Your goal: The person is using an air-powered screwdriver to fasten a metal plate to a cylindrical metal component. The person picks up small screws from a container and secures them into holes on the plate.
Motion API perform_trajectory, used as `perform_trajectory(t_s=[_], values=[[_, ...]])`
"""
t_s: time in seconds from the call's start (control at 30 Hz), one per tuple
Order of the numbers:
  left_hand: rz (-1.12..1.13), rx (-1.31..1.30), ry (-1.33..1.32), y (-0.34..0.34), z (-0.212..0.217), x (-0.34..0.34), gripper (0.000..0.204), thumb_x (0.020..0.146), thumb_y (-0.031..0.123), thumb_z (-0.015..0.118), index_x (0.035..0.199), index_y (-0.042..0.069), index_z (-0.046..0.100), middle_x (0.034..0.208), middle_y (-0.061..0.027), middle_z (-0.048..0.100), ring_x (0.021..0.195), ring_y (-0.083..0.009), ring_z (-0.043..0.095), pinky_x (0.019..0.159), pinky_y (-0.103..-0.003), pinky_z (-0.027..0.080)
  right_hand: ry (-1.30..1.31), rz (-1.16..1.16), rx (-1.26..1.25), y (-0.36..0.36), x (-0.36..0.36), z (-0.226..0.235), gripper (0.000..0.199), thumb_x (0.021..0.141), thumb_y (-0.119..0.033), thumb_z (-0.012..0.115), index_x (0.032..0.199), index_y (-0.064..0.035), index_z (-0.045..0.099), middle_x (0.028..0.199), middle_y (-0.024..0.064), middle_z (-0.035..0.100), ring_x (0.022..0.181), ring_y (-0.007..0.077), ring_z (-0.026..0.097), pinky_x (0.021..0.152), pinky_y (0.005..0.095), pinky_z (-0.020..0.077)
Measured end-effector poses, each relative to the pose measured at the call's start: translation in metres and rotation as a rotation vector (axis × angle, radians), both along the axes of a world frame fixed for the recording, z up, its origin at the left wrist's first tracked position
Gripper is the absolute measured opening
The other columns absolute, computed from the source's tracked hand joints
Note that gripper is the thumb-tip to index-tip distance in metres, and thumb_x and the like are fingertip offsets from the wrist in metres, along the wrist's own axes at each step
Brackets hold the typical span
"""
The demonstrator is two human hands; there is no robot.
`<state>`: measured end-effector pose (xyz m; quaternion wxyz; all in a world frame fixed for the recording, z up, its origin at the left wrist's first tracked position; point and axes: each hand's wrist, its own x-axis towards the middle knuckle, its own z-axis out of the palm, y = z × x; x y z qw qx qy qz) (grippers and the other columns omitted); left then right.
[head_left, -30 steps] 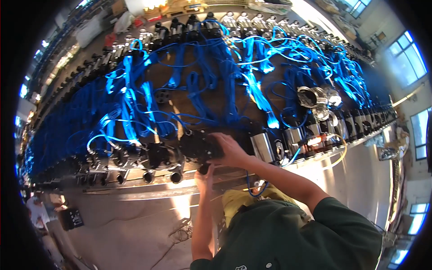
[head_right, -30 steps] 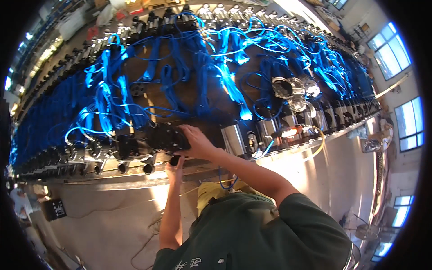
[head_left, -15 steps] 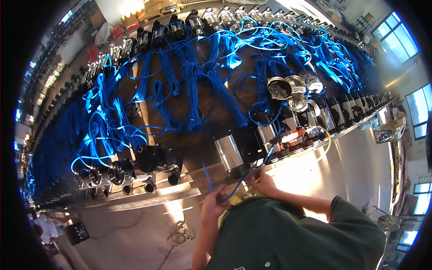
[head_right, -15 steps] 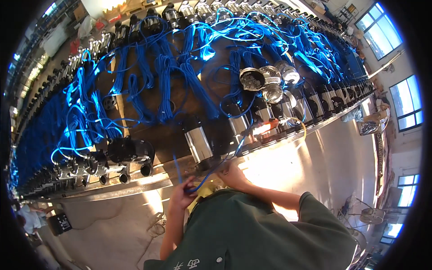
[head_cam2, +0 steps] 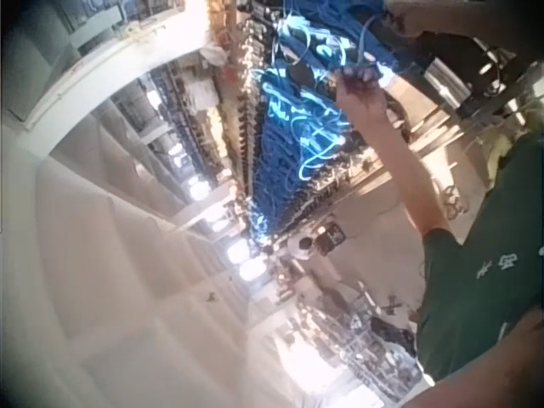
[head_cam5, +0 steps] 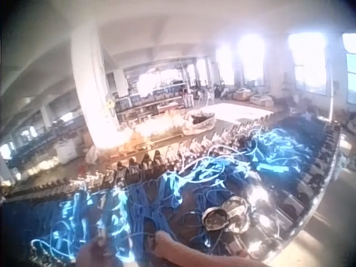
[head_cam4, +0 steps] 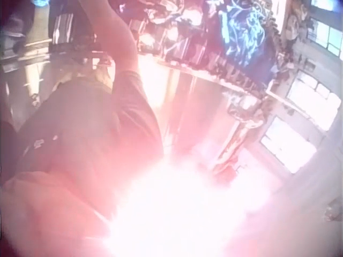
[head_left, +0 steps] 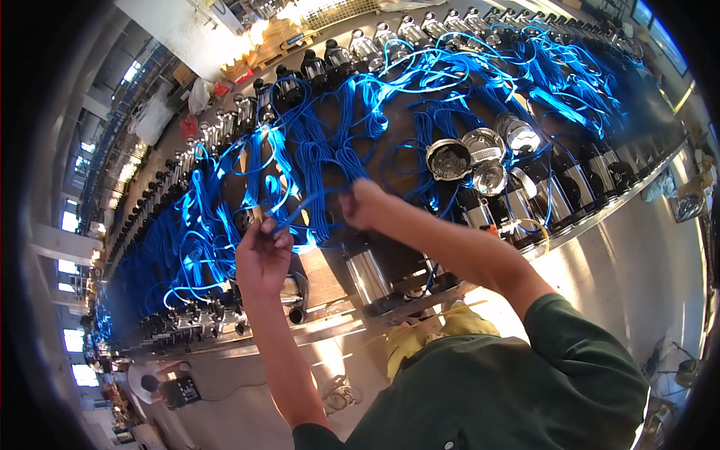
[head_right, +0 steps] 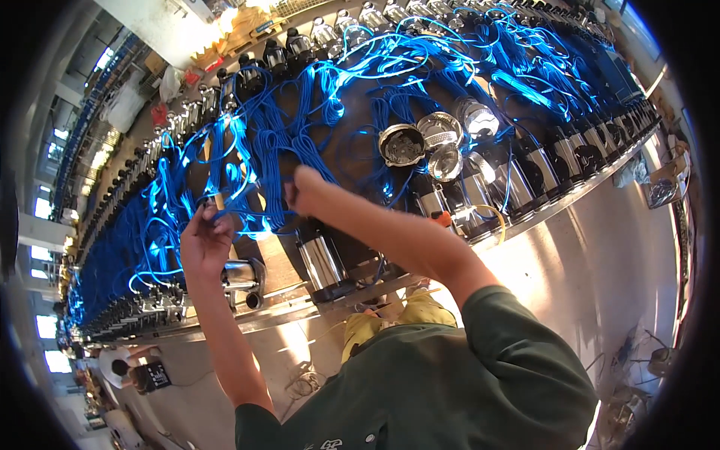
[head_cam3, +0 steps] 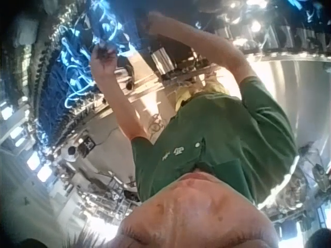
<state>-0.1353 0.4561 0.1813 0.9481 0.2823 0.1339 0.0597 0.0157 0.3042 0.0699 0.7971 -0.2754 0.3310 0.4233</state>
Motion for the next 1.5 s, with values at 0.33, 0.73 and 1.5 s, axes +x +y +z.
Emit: perform_trajectory(t_s=[0.33,0.73,1.5], values=[[-0.099,0.331,0.280,0.074,-0.112,0.105,0.051,0.098,0.044,0.045,0.115,-0.004,0.049,0.106,-0.0201,0.062,0.084,-0.0272,0.064,0.069,-0.038,0.056,-1.500,0.957,-1.203,0.008,0.160,-0.055,0.035,0.086,-0.031,0.051,0.068,-0.0040,0.064,0.073,0.0174,0.066,0.063,0.0273,0.067,0.053,0.0386,0.0525],[0.135,-0.004,0.522,0.008,-0.246,-0.114,0.018,0.094,0.023,0.053,0.101,0.010,0.063,0.088,-0.0044,0.067,0.077,-0.0175,0.063,0.064,-0.032,0.051,-2.142,0.945,-0.659,-0.061,-0.186,-0.085,0.048,0.062,-0.033,0.080,0.096,-0.0066,0.060,0.091,0.0133,0.060,0.089,0.0332,0.059,0.077,0.0428,0.0479],[0.164,0.479,0.495,-0.045,-0.273,-0.165,0.026,0.098,0.020,0.052,0.088,-0.003,0.061,0.070,-0.0047,0.059,0.067,-0.0139,0.059,0.065,-0.029,0.049,-0.345,-0.118,-0.174,-0.163,-0.209,-0.034,0.045,0.088,-0.041,0.051,0.109,-0.0029,0.062,0.105,0.0119,0.067,0.096,0.0248,0.064,0.087,0.0382,0.0518]])
